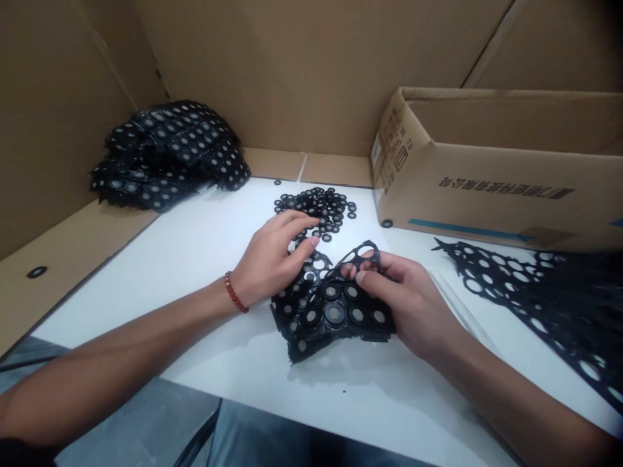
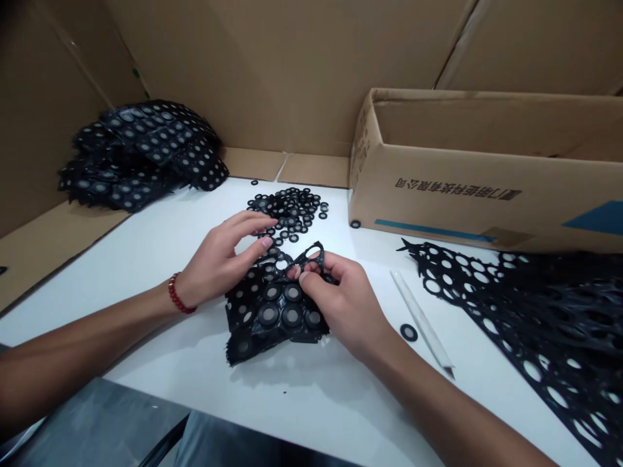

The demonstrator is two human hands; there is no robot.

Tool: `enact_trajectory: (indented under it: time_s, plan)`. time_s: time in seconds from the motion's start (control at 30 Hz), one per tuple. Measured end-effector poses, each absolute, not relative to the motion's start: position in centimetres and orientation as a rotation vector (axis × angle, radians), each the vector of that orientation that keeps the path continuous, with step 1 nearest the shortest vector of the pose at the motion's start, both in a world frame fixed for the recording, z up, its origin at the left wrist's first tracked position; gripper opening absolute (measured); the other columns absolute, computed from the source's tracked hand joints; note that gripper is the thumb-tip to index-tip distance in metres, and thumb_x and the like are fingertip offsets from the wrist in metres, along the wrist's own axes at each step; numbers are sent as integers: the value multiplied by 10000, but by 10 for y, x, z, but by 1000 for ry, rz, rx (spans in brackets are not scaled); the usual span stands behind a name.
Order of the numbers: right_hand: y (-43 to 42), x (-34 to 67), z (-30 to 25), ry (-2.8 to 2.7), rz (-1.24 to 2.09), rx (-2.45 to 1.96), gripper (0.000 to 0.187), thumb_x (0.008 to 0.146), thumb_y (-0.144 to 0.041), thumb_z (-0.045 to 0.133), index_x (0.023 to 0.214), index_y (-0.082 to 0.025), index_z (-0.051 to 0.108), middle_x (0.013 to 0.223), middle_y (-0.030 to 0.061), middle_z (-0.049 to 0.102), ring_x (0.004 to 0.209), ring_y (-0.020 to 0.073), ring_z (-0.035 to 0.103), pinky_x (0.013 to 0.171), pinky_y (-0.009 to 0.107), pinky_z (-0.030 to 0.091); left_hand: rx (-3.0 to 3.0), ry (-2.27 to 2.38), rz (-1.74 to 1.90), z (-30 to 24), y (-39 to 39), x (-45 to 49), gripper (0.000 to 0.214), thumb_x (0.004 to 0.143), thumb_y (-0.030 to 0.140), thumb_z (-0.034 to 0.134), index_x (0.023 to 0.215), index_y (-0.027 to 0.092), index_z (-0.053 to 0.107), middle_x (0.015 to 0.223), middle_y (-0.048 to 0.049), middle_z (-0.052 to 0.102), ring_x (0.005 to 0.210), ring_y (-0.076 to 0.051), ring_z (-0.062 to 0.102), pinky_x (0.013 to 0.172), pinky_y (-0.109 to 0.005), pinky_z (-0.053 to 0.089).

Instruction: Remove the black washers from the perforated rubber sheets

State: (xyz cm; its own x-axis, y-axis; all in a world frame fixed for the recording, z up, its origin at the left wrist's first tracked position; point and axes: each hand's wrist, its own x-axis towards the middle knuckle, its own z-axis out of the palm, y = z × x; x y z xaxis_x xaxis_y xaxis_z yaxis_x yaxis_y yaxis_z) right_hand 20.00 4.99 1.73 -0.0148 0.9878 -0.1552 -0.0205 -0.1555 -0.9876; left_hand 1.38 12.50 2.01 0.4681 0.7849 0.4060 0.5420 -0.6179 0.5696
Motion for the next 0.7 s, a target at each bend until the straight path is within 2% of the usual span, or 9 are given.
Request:
enact_trajectory:
  time_s: [0.13, 0.37, 0.53, 0.63, 0.7]
  plan:
    - [48, 197, 22, -1225, 1262, -1285, 71, 747, -231, 587, 718, -179, 548, 720, -6, 580, 679, 134, 528, 629, 264, 413, 2133, 954, 628, 28, 113, 17, 293, 810, 426, 598, 923, 180, 711, 806, -16, 707, 713, -144, 620, 677, -256, 496]
    - [46, 190, 30, -1247, 1090, -1479, 122, 659, -161, 559, 621, -205, 452, 685, -8, 592, 648, 139, 531, 601, 257, 427, 1770, 955, 646, 28, 113, 21, 270, 834, 329, 560, 707, 129, 688, 565, -1, 616, 538, -104, 553, 529, -213, 448]
    - [49, 201, 33, -1115, 1061, -1431, 133, 673, -164, 562, 599, -209, 461, 711, 15, 597, 719, 178, 574, 675, 296, 453, 1544, 1096, 924, 29, 130, 14, 244, 845, 311, 547, 749, 109, 646, 636, -30, 640, 513, -98, 563, 550, -243, 488]
    - [53, 207, 34, -973, 1196, -1398, 106, 661, -143, 566, 632, -210, 489, 680, 4, 578, 663, 161, 553, 620, 282, 444, 1861, 1190, 1061, 25, 136, 9, 257, 859, 333, 536, 832, 124, 683, 748, -50, 668, 644, -128, 600, 674, -283, 508]
    - [56, 209, 33, -926, 1280, -1445, 119, 632, -124, 559, 650, -212, 481, 653, -13, 557, 602, 141, 512, 546, 259, 406, 2199, 1192, 1023, 20, 136, 8, 255, 859, 330, 539, 937, 146, 697, 880, -64, 674, 775, -161, 611, 770, -323, 498]
